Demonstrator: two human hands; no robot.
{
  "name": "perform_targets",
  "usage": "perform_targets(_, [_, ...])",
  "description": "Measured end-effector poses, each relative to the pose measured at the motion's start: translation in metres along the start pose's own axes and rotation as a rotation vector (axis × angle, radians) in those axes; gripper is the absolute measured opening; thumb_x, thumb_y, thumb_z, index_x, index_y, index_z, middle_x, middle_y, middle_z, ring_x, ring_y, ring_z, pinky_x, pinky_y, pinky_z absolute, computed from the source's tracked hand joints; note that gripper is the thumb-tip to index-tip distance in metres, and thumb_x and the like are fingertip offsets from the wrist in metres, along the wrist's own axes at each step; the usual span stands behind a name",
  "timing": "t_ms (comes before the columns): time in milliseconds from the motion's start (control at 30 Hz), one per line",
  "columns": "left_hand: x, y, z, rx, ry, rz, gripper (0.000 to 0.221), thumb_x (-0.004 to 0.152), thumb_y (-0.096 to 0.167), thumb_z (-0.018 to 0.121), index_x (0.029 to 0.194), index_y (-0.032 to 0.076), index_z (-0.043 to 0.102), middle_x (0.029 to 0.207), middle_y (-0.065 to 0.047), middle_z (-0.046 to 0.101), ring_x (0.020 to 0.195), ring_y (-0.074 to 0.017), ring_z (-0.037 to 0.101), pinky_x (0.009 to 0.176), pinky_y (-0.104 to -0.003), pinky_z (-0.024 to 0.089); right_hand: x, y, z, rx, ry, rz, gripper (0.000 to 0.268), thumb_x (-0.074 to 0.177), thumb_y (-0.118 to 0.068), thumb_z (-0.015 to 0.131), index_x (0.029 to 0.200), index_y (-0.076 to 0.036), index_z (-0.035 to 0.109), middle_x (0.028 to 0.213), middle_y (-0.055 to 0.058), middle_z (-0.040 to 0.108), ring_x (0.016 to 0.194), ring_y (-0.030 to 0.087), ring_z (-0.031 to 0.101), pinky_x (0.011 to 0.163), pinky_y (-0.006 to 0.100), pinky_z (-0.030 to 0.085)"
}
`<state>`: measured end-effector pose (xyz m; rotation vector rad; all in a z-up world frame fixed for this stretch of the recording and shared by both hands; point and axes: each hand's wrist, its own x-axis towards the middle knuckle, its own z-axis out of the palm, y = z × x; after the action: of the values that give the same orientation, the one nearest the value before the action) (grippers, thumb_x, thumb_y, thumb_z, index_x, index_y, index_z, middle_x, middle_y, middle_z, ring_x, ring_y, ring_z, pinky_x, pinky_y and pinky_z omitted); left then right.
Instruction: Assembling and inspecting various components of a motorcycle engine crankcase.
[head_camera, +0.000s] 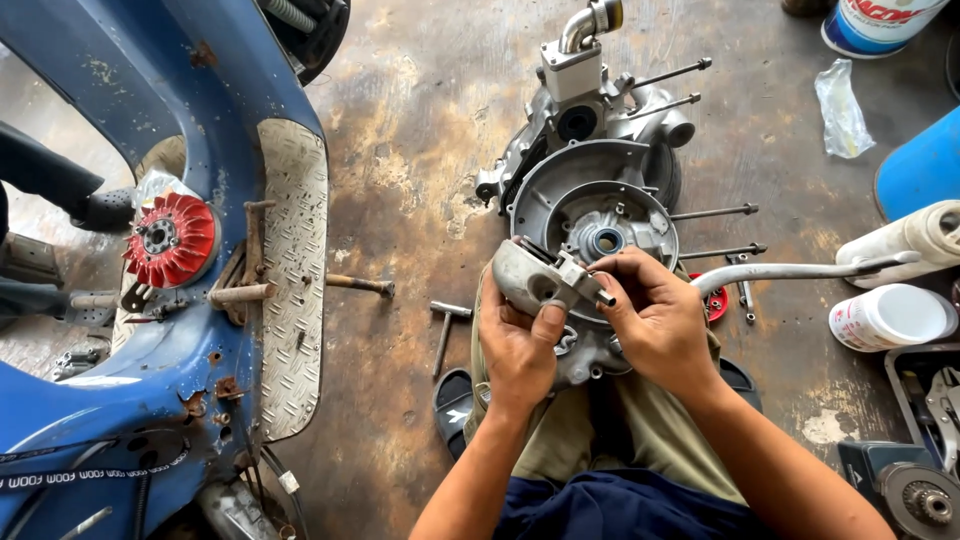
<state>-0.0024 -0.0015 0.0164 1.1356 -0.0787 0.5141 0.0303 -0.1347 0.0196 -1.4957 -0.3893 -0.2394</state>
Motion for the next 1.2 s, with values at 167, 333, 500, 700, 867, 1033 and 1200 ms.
perform_targets(167, [-0.005, -0.005, -0.004, 0.067, 0.031, -0.022, 0.079, 0.085, 0.037, 0.081, 0.144, -0.001, 0.045, 0.093, -0.012, 0.068, 0.086, -0.0116, 0.065, 0.076, -0.032, 0.062, 0.000, 0.005, 0.004, -0.085, 0.031, -0.094, 0.010, 0.099, -0.001, 0.065, 0.103, 0.003, 0.074, 0.080, 0.013, 0.064, 0.069, 0.013, 0.060, 0.064, 0.029, 0.054])
perform_targets(333, [-0.007, -0.022, -0.010, 0.088, 0.046, -0.025, 0.077, 0.088, 0.034, 0.079, 0.146, 0.000, 0.043, 0.095, -0.012, 0.068, 0.087, -0.0118, 0.065, 0.077, -0.033, 0.063, 0.007, -0.001, 0.010, -0.236, 0.048, -0.223, 0.007, 0.098, 0.000, 0.068, 0.101, 0.003, 0.074, 0.081, 0.015, 0.066, 0.068, 0.023, 0.065, 0.063, 0.032, 0.055])
perform_targets(500, [-0.007, -0.021, -0.006, 0.053, 0.068, -0.023, 0.077, 0.089, 0.032, 0.078, 0.147, 0.000, 0.041, 0.099, -0.014, 0.068, 0.090, -0.0141, 0.065, 0.081, -0.036, 0.063, 0.007, -0.002, 0.012, -0.373, 0.054, -0.342, 0.024, 0.087, 0.001, 0.073, 0.111, -0.001, 0.075, 0.089, 0.015, 0.065, 0.073, 0.029, 0.067, 0.066, 0.036, 0.056])
perform_targets(700, [-0.008, -0.015, -0.004, 0.086, 0.051, -0.009, 0.076, 0.089, 0.033, 0.078, 0.146, -0.001, 0.041, 0.102, -0.016, 0.068, 0.091, -0.0168, 0.067, 0.081, -0.038, 0.065, 0.004, 0.007, 0.011, -0.415, 0.101, -0.380, 0.025, 0.091, -0.010, 0.075, 0.116, -0.004, 0.076, 0.093, 0.011, 0.067, 0.076, 0.028, 0.070, 0.065, 0.035, 0.058])
perform_targets(867, [-0.012, -0.020, 0.000, 0.118, -0.015, -0.028, 0.074, 0.091, 0.035, 0.074, 0.148, 0.001, 0.041, 0.104, -0.016, 0.069, 0.093, -0.0159, 0.066, 0.081, -0.038, 0.064, 0.000, 0.003, -0.003, -0.406, 0.131, -0.346, 0.028, 0.086, -0.005, 0.076, 0.114, -0.004, 0.076, 0.093, 0.011, 0.068, 0.077, 0.028, 0.070, 0.067, 0.034, 0.058])
perform_targets(1033, [-0.010, -0.008, 0.028, 0.099, -0.076, -0.071, 0.086, 0.085, 0.032, 0.081, 0.151, 0.000, 0.036, 0.101, -0.016, 0.067, 0.092, -0.0152, 0.065, 0.080, -0.035, 0.063, -0.006, -0.011, -0.045, -0.328, 0.119, -0.253, 0.030, 0.078, 0.001, 0.079, 0.107, -0.007, 0.079, 0.087, 0.010, 0.068, 0.074, 0.026, 0.069, 0.068, 0.036, 0.057])
perform_targets(1200, [-0.003, -0.013, 0.045, 0.045, -0.146, -0.121, 0.094, 0.079, 0.031, 0.087, 0.153, 0.000, 0.037, 0.101, -0.014, 0.068, 0.093, -0.0140, 0.066, 0.085, -0.033, 0.062, -0.029, 0.003, -0.115, -0.327, 0.120, -0.079, 0.009, 0.089, 0.001, 0.075, 0.098, -0.002, 0.077, 0.083, 0.014, 0.070, 0.071, 0.020, 0.065, 0.069, 0.032, 0.054])
